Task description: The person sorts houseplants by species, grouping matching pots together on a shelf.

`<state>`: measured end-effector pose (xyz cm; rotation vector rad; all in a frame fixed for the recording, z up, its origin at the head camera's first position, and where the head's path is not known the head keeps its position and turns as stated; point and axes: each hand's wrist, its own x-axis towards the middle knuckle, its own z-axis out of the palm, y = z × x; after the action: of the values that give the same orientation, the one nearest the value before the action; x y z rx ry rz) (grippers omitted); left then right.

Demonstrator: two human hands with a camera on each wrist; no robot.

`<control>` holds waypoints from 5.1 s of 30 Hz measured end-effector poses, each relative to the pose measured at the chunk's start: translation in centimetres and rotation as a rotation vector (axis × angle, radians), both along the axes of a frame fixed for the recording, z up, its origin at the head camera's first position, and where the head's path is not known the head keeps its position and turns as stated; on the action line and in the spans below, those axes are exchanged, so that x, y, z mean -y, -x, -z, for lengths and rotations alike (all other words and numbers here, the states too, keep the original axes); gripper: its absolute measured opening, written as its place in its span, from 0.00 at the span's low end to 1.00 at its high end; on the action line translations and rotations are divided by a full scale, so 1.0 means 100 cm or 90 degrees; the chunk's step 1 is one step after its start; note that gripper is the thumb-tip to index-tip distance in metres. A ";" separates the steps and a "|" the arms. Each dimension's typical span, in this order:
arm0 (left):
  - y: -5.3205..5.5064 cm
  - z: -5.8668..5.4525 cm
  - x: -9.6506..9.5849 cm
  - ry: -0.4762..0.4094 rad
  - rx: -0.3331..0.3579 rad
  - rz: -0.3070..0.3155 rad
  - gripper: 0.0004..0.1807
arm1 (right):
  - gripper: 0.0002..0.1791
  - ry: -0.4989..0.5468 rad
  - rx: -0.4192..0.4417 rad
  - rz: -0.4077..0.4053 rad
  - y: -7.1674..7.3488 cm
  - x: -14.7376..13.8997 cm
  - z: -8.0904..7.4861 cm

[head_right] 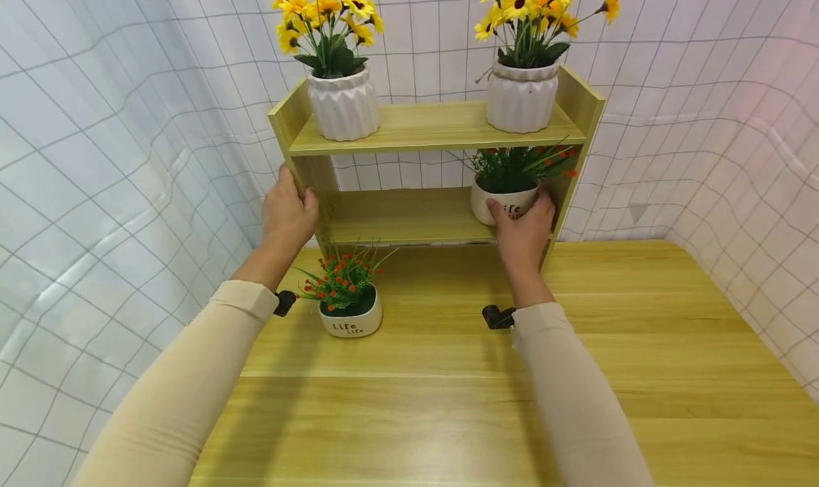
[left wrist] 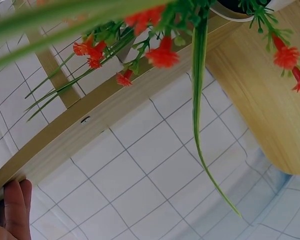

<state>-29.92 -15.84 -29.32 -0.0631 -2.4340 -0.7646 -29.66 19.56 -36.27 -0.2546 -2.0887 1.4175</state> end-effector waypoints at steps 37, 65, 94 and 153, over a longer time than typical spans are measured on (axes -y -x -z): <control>0.000 -0.002 0.000 -0.007 0.020 -0.001 0.21 | 0.46 0.083 -0.064 -0.150 -0.073 0.080 0.061; 0.000 -0.002 -0.001 -0.009 0.027 0.008 0.22 | 0.47 0.083 0.154 -0.368 -0.085 0.168 0.110; -0.003 0.001 -0.001 -0.007 0.007 0.007 0.23 | 0.46 0.053 0.158 -0.421 -0.064 0.201 0.138; 0.001 0.001 0.002 -0.008 0.017 0.018 0.24 | 0.45 0.071 -0.016 -0.430 -0.050 0.112 0.003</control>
<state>-30.05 -16.02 -29.45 -0.0838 -2.4577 -0.7976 -24.70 8.38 -36.54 0.4727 -2.1742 1.8979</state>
